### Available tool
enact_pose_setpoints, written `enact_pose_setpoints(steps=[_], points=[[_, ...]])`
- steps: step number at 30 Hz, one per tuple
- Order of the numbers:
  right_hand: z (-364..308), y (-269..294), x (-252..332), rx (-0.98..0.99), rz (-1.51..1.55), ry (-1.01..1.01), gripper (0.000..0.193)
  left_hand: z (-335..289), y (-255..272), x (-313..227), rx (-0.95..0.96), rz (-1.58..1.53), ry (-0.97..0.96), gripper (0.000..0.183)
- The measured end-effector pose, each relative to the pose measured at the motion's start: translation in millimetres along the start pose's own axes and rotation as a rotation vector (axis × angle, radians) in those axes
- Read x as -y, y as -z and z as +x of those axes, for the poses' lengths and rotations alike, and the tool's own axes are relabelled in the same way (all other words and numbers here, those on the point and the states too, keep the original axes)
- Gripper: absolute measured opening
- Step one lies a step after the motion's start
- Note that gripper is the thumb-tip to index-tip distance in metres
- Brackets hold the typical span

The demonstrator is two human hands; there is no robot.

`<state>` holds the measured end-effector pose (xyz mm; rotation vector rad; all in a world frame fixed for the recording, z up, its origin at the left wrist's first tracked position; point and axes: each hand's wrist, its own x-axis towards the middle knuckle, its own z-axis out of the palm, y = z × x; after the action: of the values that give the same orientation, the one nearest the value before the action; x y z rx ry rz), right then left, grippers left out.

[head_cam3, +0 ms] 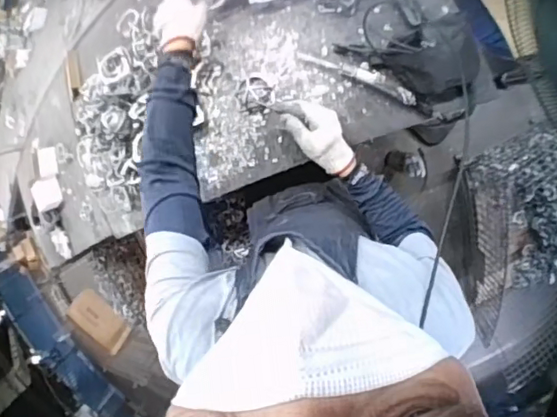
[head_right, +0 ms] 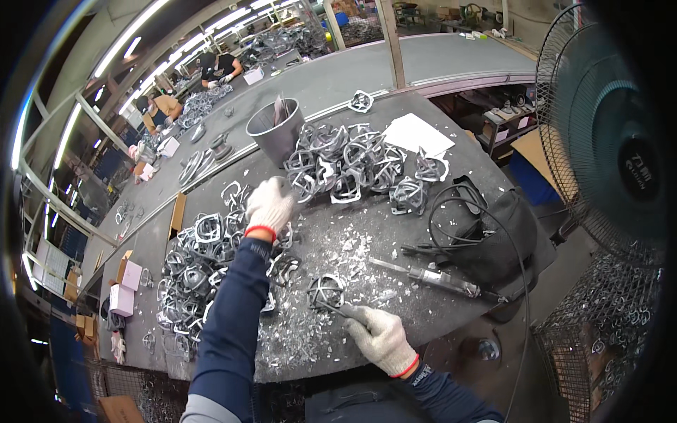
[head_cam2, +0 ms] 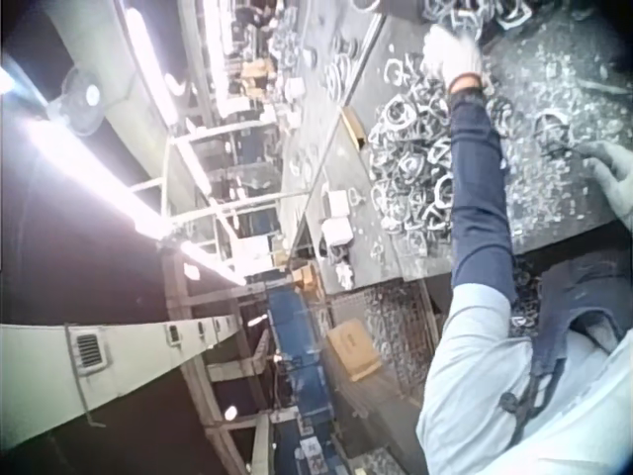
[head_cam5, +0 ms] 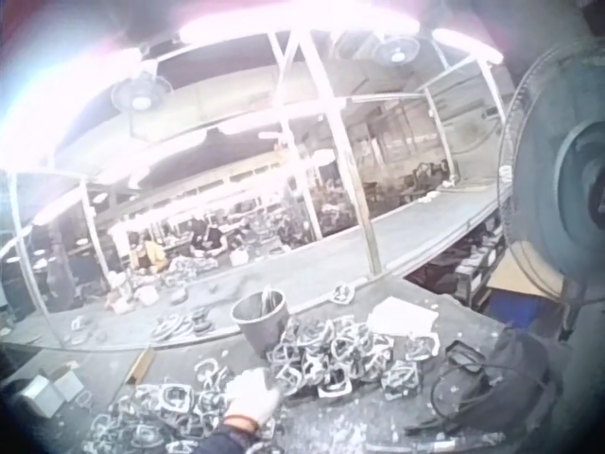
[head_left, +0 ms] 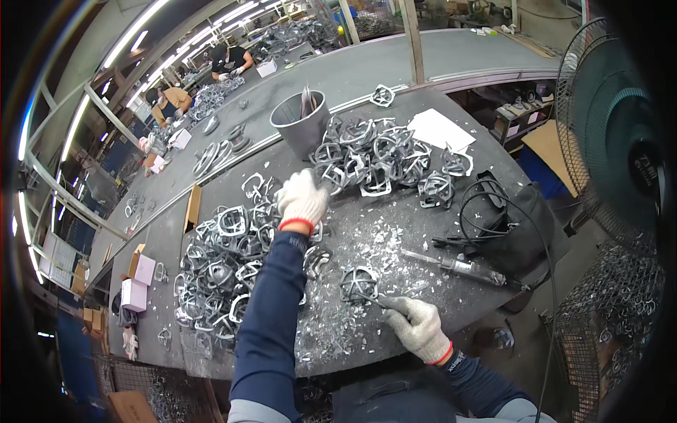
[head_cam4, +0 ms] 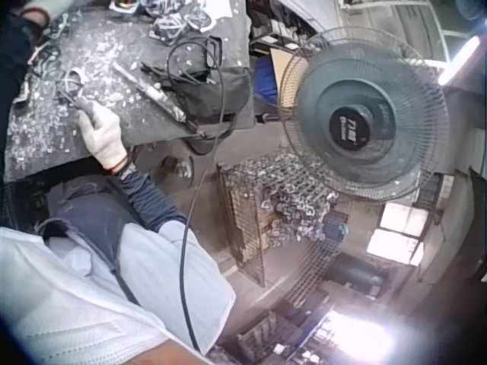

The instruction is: The person picks up metal parts one by one, deburrs them with a hand tool, and places them on the table.

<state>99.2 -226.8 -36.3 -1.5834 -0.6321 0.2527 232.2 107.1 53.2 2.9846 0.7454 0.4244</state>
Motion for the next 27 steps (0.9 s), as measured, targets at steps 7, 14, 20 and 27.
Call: enact_pose_setpoints(steps=[7,14,20,27], points=[[2,3,-1,-0.044,-0.019,0.033,0.027,19,-3,9,0.110,-0.561,-0.008,0.043],[42,4,10,-0.172,0.879,-0.225,0.027,-138,27,-30,0.153,-1.757,0.311,0.041],[51,-29,10,-0.324,0.864,-0.114,0.025,-249,26,-56,0.166,-1.710,0.274,0.038],[52,-19,55,-0.068,0.536,-0.072,0.021,-245,25,14,0.639,-1.854,0.164,0.081]])
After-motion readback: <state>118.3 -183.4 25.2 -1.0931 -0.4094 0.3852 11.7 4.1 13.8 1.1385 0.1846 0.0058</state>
